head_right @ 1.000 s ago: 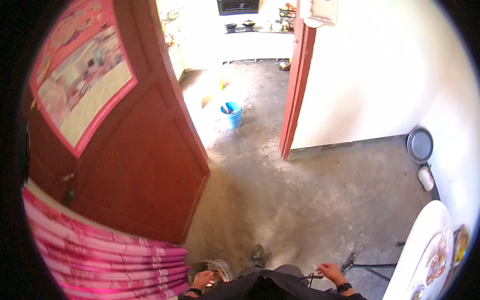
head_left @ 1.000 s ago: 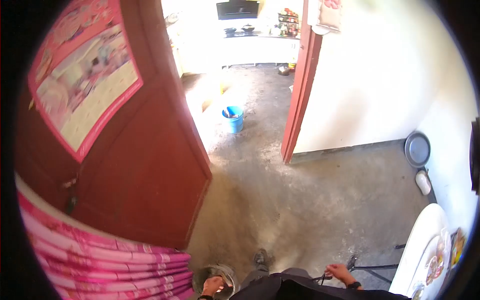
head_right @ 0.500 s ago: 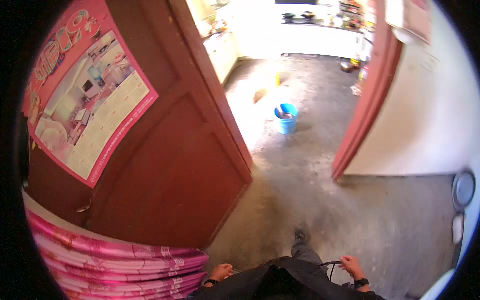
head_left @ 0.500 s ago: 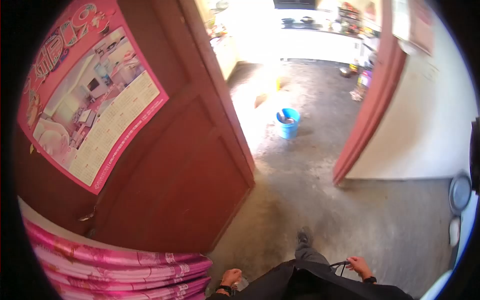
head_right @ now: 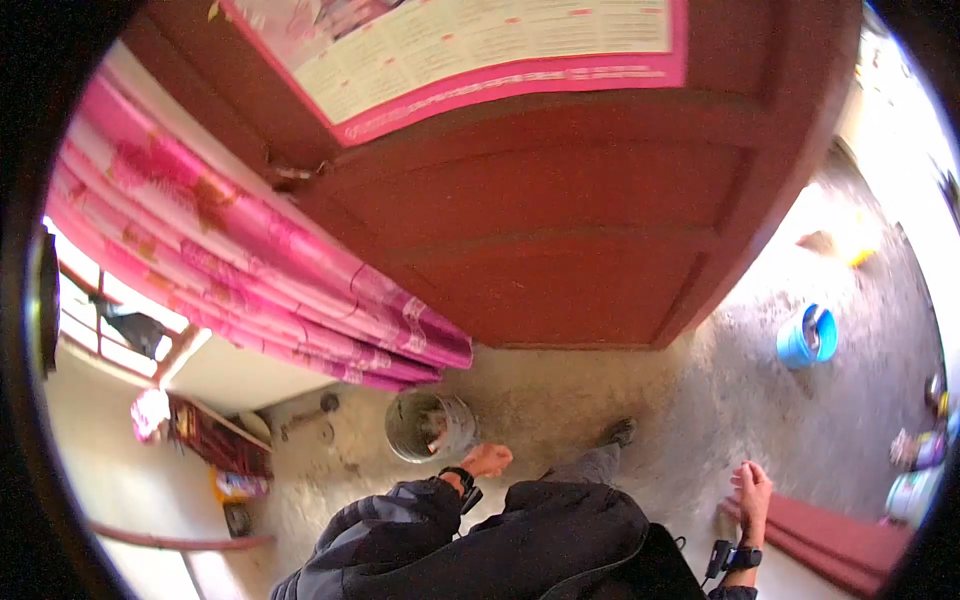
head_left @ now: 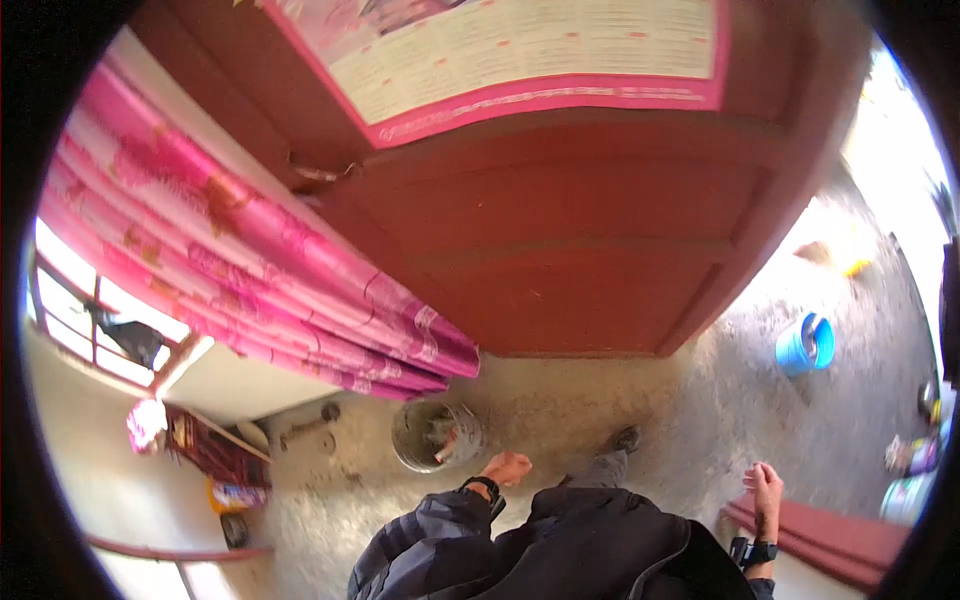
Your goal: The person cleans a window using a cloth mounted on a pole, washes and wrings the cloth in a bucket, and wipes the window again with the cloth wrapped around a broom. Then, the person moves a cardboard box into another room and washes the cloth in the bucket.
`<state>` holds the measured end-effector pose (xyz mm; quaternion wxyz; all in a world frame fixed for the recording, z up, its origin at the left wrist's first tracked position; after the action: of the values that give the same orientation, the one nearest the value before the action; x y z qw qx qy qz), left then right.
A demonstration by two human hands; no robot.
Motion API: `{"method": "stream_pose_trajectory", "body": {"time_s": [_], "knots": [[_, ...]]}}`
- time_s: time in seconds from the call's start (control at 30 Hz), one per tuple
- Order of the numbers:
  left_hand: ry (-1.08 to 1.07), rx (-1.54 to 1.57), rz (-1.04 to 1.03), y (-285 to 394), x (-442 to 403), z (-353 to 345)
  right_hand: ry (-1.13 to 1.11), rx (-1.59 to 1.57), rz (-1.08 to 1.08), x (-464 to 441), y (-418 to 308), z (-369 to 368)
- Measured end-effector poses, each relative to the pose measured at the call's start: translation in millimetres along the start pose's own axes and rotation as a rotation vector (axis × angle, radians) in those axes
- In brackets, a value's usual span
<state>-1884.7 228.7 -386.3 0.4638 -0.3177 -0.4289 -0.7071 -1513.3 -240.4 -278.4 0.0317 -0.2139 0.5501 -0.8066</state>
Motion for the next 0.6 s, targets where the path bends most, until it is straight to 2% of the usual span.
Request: {"method": "stream_pose_trajectory", "body": {"time_s": [0.03, 0.07, 0.1, 0.13, 0.17, 0.2, 0.23, 0.27, 0.33, 0.47, 0.53, 0.6], "knots": [[-0.019, 0.074, 0.076, 11, -4, -3, -0.056, 0.025, 0.018, -12, 14, -2], [0.074, -0.08, -0.054, 32, -18, 5, -0.109, 0.05, 0.039, -24, 21, -5], [0.151, -0.23, -0.156, 43, -25, -3, -0.123, 0.049, -0.047, -20, 12, -10], [0.189, -0.225, -0.195, 56, -30, -6, -0.233, 0.097, -0.068, -27, 6, -17], [0.228, -0.222, -0.234, 69, -35, -8, -0.285, -0.022, -0.119, -30, 5, -23], [0.227, -0.059, -0.211, 81, -39, -8, -0.319, 0.069, -0.171, -35, -8, -27], [0.223, 0.106, -0.185, 89, -40, -11, -0.333, 0.146, -0.147, -56, 15, -19], [0.22, 0.133, -0.171, 98, -40, -10, -0.345, 0.223, -0.121, -76, 45, -6], [0.217, 0.201, -0.142, 122, -37, -2, -0.442, 0.276, -0.065, -104, 33, 2], [0.355, 0.432, -0.012, 123, -41, -7, -0.537, 0.275, -0.048, -191, 67, 15], [0.461, 0.512, 0.047, 125, -15, -12, -0.638, 0.275, -0.021, -222, 52, 15], [0.68, 0.102, -0.054, 122, -20, -43, -0.733, 0.357, 0.016, -241, 7, 6]]}}
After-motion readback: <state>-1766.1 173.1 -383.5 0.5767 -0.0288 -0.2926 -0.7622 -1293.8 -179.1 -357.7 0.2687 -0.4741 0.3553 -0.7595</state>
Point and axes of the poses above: each hand's wrist, its own x-axis away from the middle knuckle, its own z-axis out of the back of the hand, y = z × x, the point moved 7 cm from there along -x, towards the middle knuckle, and after that the axes turned 13 degrees about z, right-handed, at the moved point
